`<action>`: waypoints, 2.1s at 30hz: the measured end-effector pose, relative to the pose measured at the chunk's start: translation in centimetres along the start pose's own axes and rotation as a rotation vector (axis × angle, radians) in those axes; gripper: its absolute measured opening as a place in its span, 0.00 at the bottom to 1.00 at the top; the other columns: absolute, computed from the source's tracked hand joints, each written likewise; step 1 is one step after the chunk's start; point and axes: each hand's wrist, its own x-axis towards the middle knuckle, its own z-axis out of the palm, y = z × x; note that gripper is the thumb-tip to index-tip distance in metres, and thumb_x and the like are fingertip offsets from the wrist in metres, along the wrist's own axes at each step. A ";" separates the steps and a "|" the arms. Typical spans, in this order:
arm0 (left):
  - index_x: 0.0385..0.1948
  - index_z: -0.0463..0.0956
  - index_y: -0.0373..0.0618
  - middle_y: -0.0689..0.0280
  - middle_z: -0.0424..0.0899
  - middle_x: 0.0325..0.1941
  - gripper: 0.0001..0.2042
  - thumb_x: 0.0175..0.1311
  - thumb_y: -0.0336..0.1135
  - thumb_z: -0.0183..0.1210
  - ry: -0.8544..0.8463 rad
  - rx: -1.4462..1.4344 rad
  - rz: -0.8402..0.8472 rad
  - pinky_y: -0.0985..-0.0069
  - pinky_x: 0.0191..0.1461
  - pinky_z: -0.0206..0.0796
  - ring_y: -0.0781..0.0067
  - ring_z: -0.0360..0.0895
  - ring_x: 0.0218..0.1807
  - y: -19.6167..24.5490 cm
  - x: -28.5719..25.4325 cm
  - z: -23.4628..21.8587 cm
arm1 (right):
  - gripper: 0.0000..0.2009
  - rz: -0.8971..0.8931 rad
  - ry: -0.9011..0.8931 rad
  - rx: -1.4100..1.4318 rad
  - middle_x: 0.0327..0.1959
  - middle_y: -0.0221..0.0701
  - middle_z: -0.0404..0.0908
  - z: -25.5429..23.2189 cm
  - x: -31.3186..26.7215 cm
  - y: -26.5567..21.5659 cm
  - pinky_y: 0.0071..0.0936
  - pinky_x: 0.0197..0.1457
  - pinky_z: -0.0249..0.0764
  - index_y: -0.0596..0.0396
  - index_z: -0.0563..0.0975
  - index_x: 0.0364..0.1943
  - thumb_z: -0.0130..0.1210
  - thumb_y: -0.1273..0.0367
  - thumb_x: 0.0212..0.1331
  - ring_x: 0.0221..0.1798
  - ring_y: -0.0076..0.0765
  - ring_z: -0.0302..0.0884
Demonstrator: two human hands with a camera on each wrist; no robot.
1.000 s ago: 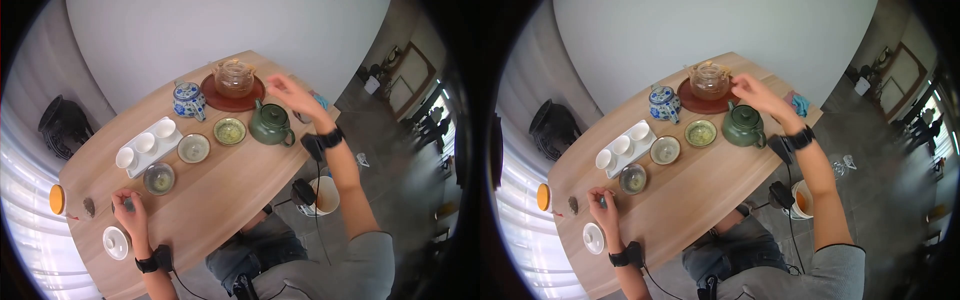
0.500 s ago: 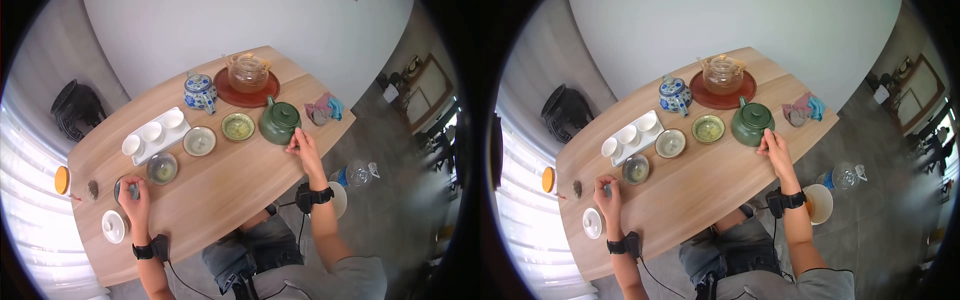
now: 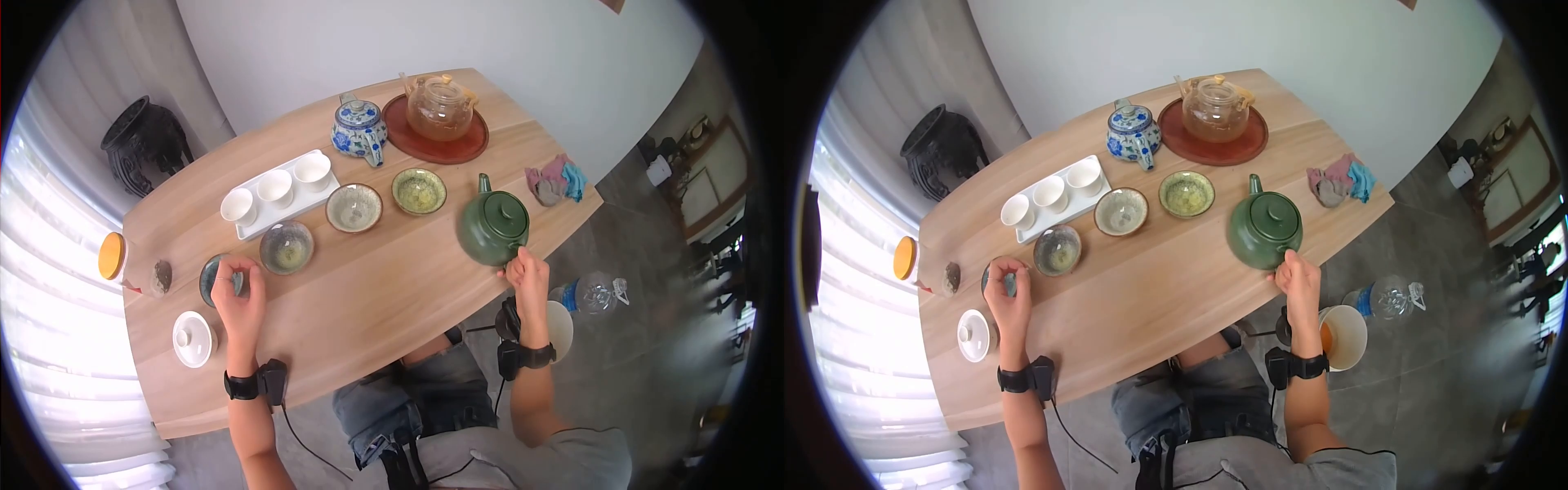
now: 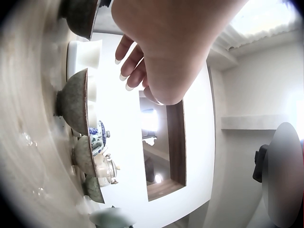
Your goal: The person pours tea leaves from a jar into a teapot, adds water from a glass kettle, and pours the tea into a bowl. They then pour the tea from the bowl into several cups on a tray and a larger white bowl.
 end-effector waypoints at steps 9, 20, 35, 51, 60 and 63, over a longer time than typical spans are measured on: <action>0.29 0.73 0.38 0.61 0.79 0.30 0.04 0.52 0.20 0.56 -0.083 0.039 0.039 0.76 0.41 0.67 0.67 0.76 0.36 1.7 0.0 -0.1 | 0.20 0.015 -0.238 0.148 0.10 0.24 0.55 -0.1 -5.3 0.0 0.27 0.29 0.62 0.51 0.57 0.11 0.42 0.68 0.63 0.15 0.22 0.50; 0.54 0.66 0.34 0.48 0.66 0.60 0.28 0.48 0.32 0.64 -0.580 0.094 0.463 0.59 0.63 0.62 0.48 0.66 0.62 8.6 -2.4 -1.6 | 0.21 0.171 -0.722 0.124 0.10 0.24 0.56 7.3 -7.0 -0.1 0.31 0.31 0.64 0.52 0.58 0.11 0.43 0.66 0.63 0.16 0.23 0.53; 0.62 0.60 0.47 0.41 0.63 0.63 0.25 0.60 0.32 0.47 -0.358 0.710 0.588 0.57 0.64 0.60 0.45 0.65 0.64 6.9 -3.2 -3.2 | 0.20 0.245 -1.083 -0.120 0.12 0.22 0.57 18.3 -3.6 -7.1 0.28 0.31 0.65 0.51 0.59 0.13 0.42 0.65 0.64 0.19 0.22 0.53; 0.61 0.62 0.47 0.40 0.69 0.56 0.24 0.60 0.30 0.47 -0.170 0.824 0.492 0.59 0.63 0.62 0.47 0.71 0.58 5.3 -1.4 -5.1 | 0.22 0.331 -1.191 -0.346 0.11 0.21 0.54 25.5 -2.6 -11.8 0.26 0.28 0.62 0.51 0.58 0.12 0.44 0.63 0.65 0.17 0.20 0.50; 0.61 0.61 0.44 0.40 0.70 0.54 0.24 0.60 0.30 0.47 -0.167 0.805 0.456 0.59 0.63 0.62 0.47 0.71 0.57 4.6 -1.1 -5.2 | 0.21 0.373 -1.191 -0.387 0.10 0.21 0.54 27.1 -2.4 -12.4 0.26 0.26 0.61 0.49 0.58 0.12 0.45 0.63 0.64 0.15 0.20 0.49; 0.61 0.61 0.43 0.40 0.70 0.54 0.24 0.60 0.31 0.47 -0.169 0.799 0.458 0.59 0.63 0.62 0.46 0.71 0.57 4.5 -1.1 -5.2 | 0.21 0.387 -1.205 -0.388 0.09 0.21 0.54 27.3 -2.4 -12.6 0.25 0.25 0.61 0.49 0.58 0.11 0.45 0.63 0.64 0.14 0.20 0.49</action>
